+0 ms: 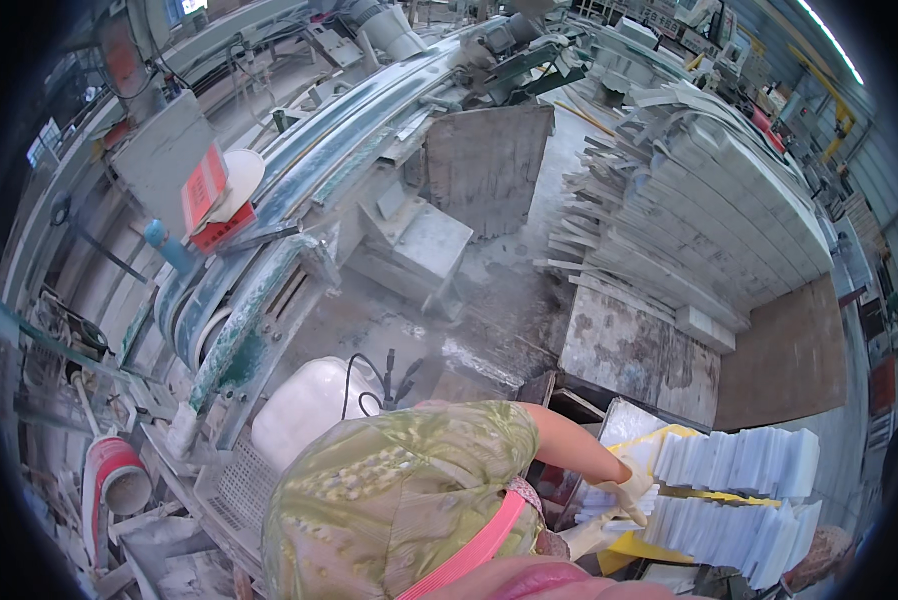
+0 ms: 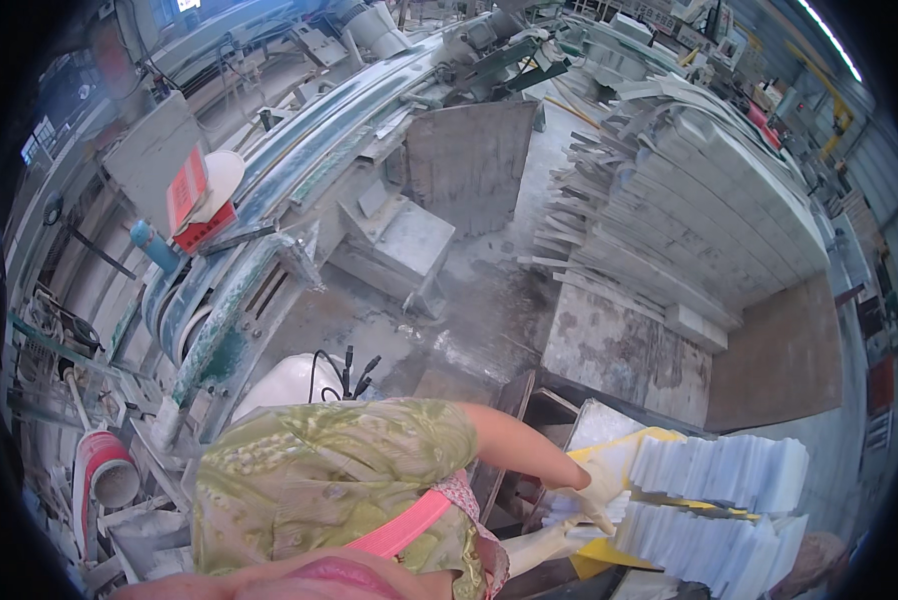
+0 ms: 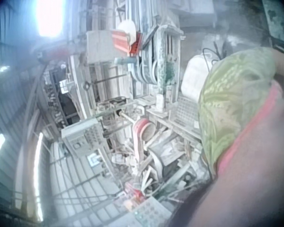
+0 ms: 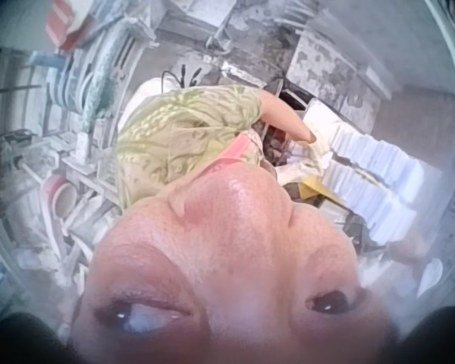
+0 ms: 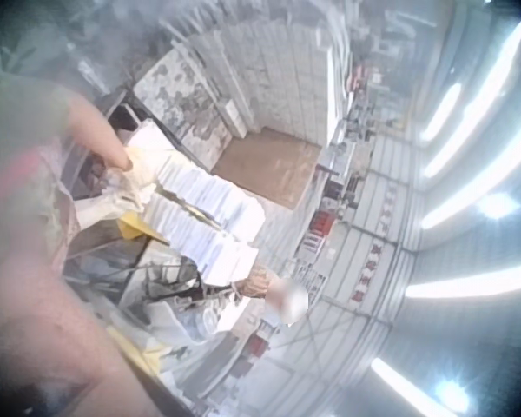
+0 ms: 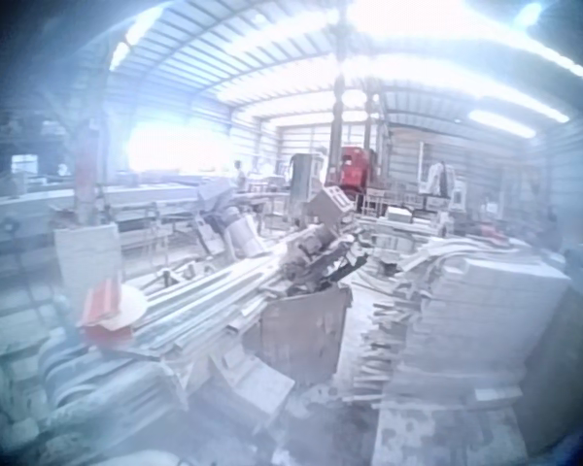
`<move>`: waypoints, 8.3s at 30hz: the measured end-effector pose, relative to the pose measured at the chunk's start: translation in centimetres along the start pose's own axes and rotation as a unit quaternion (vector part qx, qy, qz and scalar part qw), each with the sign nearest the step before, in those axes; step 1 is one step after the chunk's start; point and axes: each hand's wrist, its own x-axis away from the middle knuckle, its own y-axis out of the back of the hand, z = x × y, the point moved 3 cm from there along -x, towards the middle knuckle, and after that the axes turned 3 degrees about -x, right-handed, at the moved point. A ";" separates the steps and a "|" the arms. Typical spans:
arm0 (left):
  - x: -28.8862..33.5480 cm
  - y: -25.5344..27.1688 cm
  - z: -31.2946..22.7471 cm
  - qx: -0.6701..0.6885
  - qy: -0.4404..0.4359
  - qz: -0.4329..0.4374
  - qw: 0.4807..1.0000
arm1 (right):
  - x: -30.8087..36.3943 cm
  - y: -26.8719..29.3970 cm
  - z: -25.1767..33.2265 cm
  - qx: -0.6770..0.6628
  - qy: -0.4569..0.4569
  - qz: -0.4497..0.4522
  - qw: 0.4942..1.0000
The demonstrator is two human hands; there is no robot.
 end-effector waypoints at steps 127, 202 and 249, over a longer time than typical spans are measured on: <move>-1.3 1.1 1.4 -0.043 -0.044 0.071 0.996 | -1.5 4.2 -2.6 -0.102 0.113 -0.047 0.987; -3.0 -0.4 2.7 0.177 -0.155 0.072 0.969 | 49.1 31.3 -11.6 0.032 -0.387 -0.522 0.760; -0.5 2.1 -0.9 -0.249 -0.096 -0.006 0.964 | 22.8 17.7 -6.8 -0.232 -0.236 -0.365 0.870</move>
